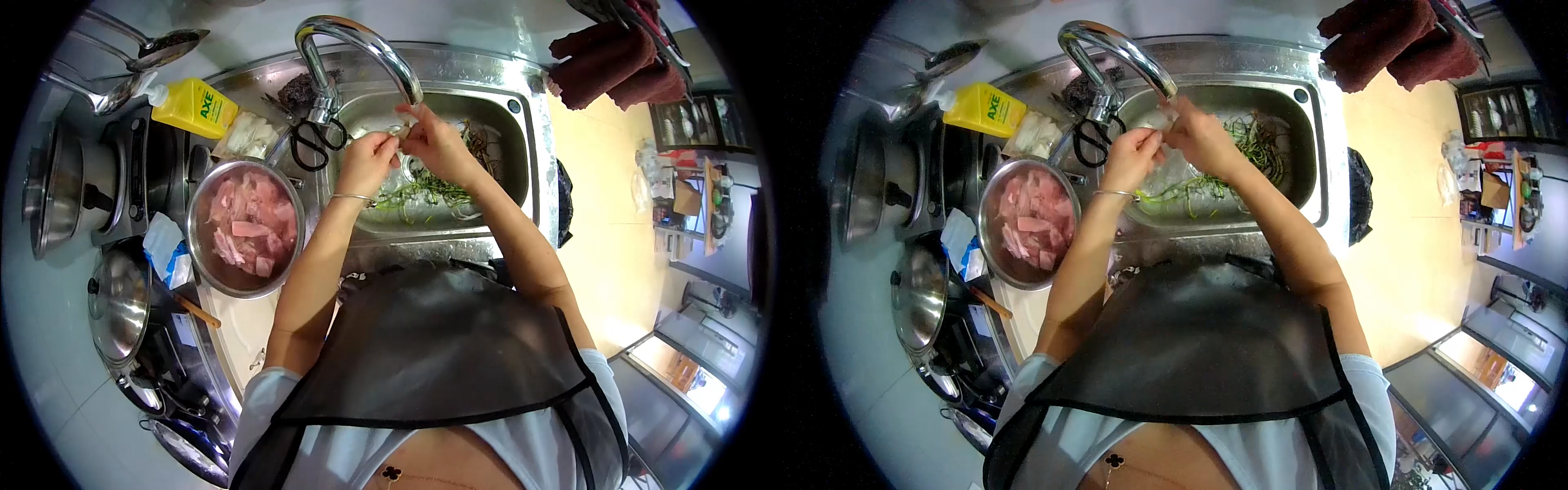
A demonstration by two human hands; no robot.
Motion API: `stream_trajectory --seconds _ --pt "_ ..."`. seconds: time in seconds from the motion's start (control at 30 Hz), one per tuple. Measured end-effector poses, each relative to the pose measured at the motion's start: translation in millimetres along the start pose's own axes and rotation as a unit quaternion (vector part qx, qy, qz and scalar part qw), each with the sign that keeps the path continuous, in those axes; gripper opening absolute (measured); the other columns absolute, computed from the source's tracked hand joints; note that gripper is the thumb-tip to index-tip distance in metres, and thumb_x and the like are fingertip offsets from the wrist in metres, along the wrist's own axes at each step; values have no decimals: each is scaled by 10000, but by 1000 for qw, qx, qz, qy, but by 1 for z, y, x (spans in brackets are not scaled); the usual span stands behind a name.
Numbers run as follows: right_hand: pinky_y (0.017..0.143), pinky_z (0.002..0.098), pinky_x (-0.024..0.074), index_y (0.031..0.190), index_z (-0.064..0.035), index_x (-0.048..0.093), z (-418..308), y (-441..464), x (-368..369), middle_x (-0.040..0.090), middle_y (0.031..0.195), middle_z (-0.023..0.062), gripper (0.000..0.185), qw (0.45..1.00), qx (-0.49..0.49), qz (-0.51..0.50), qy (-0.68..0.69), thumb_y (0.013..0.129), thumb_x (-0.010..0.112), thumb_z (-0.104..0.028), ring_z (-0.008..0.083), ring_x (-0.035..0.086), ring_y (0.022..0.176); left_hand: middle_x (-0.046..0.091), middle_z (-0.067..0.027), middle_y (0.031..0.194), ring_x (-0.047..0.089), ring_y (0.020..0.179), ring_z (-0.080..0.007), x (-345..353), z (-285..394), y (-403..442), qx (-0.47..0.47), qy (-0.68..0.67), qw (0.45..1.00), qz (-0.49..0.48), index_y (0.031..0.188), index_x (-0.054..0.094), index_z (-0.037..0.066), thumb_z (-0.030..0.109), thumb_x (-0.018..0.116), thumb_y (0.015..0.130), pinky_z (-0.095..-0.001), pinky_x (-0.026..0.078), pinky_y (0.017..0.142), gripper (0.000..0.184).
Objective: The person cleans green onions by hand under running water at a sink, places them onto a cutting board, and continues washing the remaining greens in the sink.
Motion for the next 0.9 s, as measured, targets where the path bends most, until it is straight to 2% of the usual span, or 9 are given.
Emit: stream_trajectory --seconds 0.13,0.2,0.27,0.33,0.4,0.5,0.6,0.73,0.9 --pt "562 328 445 1132 -44 389 8 -2 -3 576 676 153 454 973 -87 36 -208 702 505 46 278 583 639 544 -31 520 496 473 -89 0 1 -2 8 109 993 40 741 602 -2 160 541 773 -254 389 462 175" --pt "574 363 449 1126 -59 389 42 7 -25 583 686 153 465 920 -47 158 -354 687 479 63 304 582 664 544 -32 515 494 467 -91 -13 -3 -6 12 128 991 37 727 605 3 158 547 768 -254 391 465 170" --pt "604 375 455 1113 -63 399 56 11 -60 589 726 153 449 933 100 201 -282 688 503 36 308 582 710 544 -34 510 493 461 -92 -23 -4 -9 16 148 988 37 712 608 8 156 552 763 -253 393 468 166" --pt "657 379 453 1112 -60 401 84 20 -65 585 826 166 439 943 159 93 -277 697 533 -3 305 573 782 551 -43 520 505 463 -102 -28 0 -15 -2 122 992 30 716 606 3 173 559 759 -250 396 469 181" --pt "742 377 436 1090 -35 465 98 14 -45 551 964 178 418 924 40 -5 -379 704 604 -118 312 549 857 518 1 537 447 485 -54 -24 -2 -11 -9 90 996 13 755 603 3 148 560 774 -198 348 467 152" --pt "713 339 455 1000 -8 542 66 10 -39 564 942 173 349 933 -25 14 -358 689 633 -138 273 568 818 553 -37 561 493 497 -72 -16 8 -12 39 152 987 24 776 596 -1 161 556 778 -218 379 476 167" --pt "657 289 463 902 11 581 7 2 -29 593 850 145 254 996 -3 -31 -86 690 632 -118 198 580 728 572 -86 587 536 498 -130 -10 15 -13 181 242 951 74 794 594 10 158 562 765 -251 405 488 155" --pt "599 252 446 849 7 583 0 0 -26 595 687 89 176 994 -71 -68 -45 707 602 -95 122 553 615 571 -111 600 558 513 -190 -8 26 -12 172 288 940 59 810 596 23 162 564 755 -278 423 507 152" --pt "558 255 440 728 5 592 18 -2 -19 593 629 86 150 996 27 -60 57 637 622 -111 125 550 579 566 -105 584 563 519 -212 -7 26 -12 188 270 943 50 801 601 27 169 549 760 -287 429 509 157"
Point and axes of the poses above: each hand's wrist, its own y-axis towards the middle knuckle, its own x-axis out of the palm, z = x × y, the point moved 1 cm from there along y, towards the middle knuckle
